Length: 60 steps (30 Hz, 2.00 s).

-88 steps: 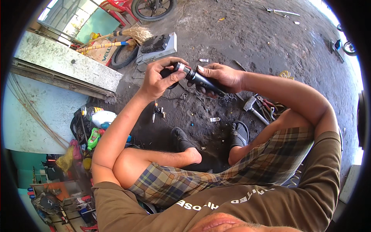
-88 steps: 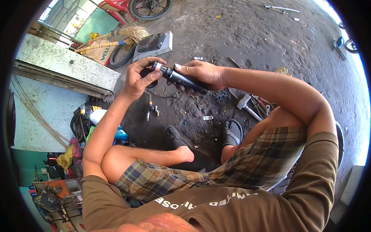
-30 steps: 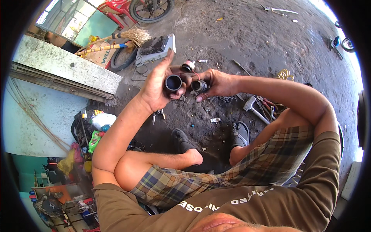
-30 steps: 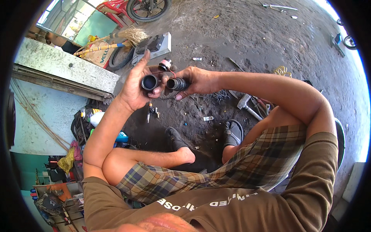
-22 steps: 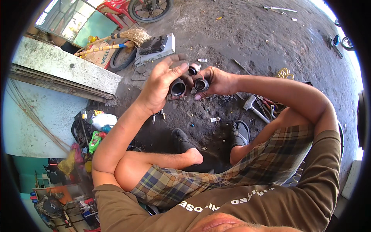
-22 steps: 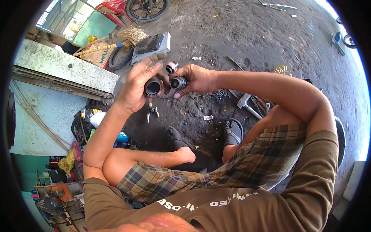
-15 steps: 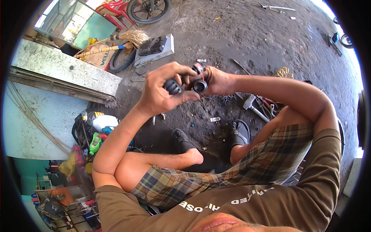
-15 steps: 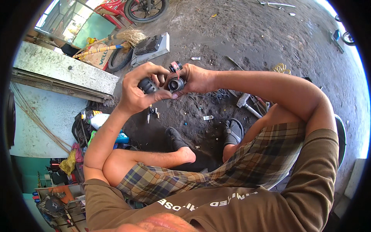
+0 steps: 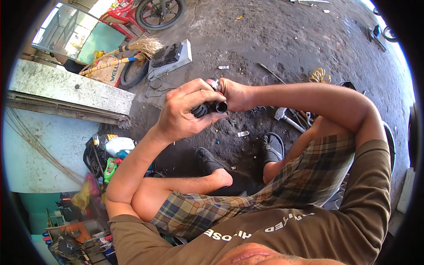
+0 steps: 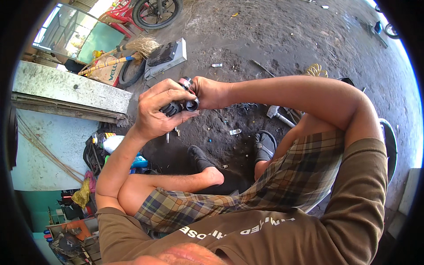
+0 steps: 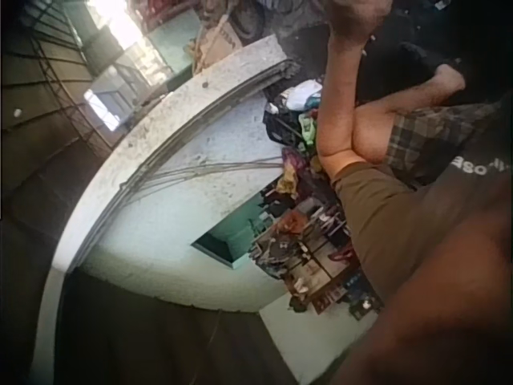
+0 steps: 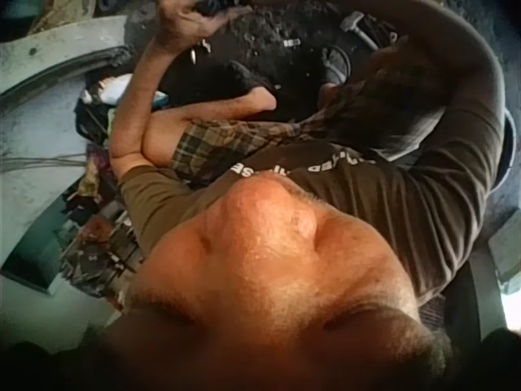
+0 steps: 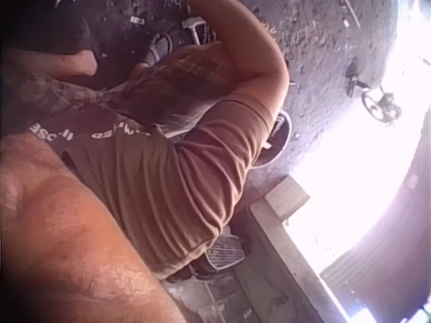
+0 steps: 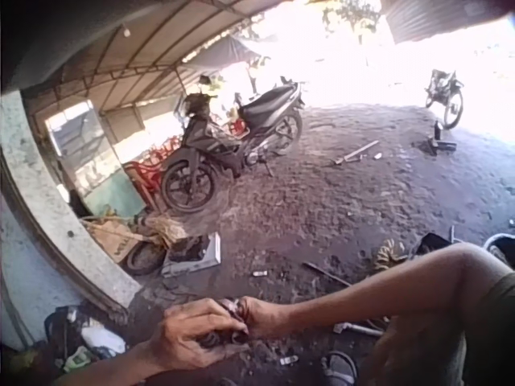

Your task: The person sits on the floor and assembles a mechanical device, likely a bicycle brake lever. They insert a small orange component into a black housing, attach a long black lever arm, and secure it using a screwdriver. The person manipulates the parts to ensure they fit together correctly.

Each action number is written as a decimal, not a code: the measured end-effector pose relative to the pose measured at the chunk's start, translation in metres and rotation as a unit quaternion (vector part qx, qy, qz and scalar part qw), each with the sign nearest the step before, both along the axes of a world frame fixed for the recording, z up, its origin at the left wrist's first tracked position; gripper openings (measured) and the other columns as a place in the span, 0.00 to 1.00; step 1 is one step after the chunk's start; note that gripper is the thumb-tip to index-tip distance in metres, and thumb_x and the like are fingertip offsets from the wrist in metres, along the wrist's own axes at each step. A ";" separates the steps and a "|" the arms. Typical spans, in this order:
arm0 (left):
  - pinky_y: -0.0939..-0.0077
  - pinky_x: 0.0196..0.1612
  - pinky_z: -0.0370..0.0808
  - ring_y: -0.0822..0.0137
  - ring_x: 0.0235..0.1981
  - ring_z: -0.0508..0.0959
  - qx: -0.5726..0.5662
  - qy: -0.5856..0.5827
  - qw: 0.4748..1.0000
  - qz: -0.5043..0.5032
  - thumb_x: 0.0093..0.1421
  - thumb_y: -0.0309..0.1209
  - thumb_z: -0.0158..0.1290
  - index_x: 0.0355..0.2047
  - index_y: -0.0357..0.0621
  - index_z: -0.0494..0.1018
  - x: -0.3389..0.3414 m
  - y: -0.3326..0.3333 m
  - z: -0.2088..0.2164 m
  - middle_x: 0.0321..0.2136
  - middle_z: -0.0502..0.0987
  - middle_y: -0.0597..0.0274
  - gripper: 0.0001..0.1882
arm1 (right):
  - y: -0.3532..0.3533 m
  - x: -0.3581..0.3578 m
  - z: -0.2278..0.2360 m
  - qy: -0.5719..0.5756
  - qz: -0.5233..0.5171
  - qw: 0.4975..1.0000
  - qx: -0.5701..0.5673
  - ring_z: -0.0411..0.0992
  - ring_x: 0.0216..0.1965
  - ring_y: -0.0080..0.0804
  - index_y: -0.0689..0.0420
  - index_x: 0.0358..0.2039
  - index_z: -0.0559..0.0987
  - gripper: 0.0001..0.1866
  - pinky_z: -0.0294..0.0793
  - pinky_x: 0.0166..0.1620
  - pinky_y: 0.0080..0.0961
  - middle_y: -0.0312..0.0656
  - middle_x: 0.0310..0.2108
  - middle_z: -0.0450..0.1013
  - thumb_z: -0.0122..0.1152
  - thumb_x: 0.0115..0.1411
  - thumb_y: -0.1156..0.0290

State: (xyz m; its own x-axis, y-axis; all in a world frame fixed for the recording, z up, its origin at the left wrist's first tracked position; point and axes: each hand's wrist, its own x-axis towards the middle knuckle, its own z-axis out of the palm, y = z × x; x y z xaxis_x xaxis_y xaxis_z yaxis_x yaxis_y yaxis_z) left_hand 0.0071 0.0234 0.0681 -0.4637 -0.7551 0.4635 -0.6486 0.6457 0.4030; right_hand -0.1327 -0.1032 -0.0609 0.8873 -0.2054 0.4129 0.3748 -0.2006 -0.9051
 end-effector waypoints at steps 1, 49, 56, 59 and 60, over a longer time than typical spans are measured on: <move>0.68 0.42 0.82 0.59 0.37 0.85 -0.001 -0.003 1.000 -0.004 0.44 0.24 0.77 0.38 0.44 0.85 0.000 -0.001 -0.001 0.34 0.83 0.59 0.19 | -0.001 0.000 -0.002 0.010 0.001 1.000 -0.001 0.72 0.39 0.12 0.57 0.35 0.83 0.10 0.77 0.44 0.27 0.29 0.32 0.81 0.75 0.55 0.80; 0.77 0.41 0.79 0.70 0.37 0.80 0.379 0.404 0.832 0.006 0.63 0.29 0.67 0.58 0.39 0.75 0.066 -0.004 -0.024 0.48 0.85 0.48 0.24 | -0.002 -0.005 -0.004 0.020 -0.085 0.993 -0.080 0.79 0.52 0.37 0.57 0.51 0.85 0.29 0.79 0.55 0.36 0.41 0.49 0.78 0.83 0.56 0.53; 0.66 0.52 0.78 0.66 0.44 0.80 0.234 0.172 0.956 0.039 0.53 0.25 0.66 0.45 0.43 0.76 0.059 -0.003 -0.018 0.42 0.78 0.57 0.19 | -0.005 -0.007 -0.011 0.029 -0.078 0.993 -0.082 0.79 0.53 0.36 0.53 0.52 0.86 0.24 0.79 0.55 0.35 0.41 0.49 0.78 0.83 0.57 0.60; 0.67 0.52 0.77 0.64 0.44 0.80 0.109 -0.020 0.993 -0.039 0.52 0.25 0.65 0.42 0.42 0.77 0.055 -0.006 -0.003 0.42 0.78 0.54 0.16 | -0.007 -0.009 -0.016 0.008 -0.078 0.992 -0.102 0.79 0.53 0.36 0.52 0.53 0.86 0.24 0.79 0.55 0.34 0.41 0.50 0.79 0.83 0.56 0.63; 0.69 0.48 0.78 0.62 0.42 0.81 0.080 -0.038 0.995 -0.046 0.51 0.28 0.70 0.40 0.42 0.79 0.055 -0.004 -0.003 0.41 0.78 0.53 0.17 | -0.006 -0.008 -0.015 -0.002 -0.078 0.991 -0.112 0.79 0.54 0.36 0.52 0.53 0.86 0.24 0.79 0.55 0.34 0.41 0.51 0.79 0.83 0.56 0.64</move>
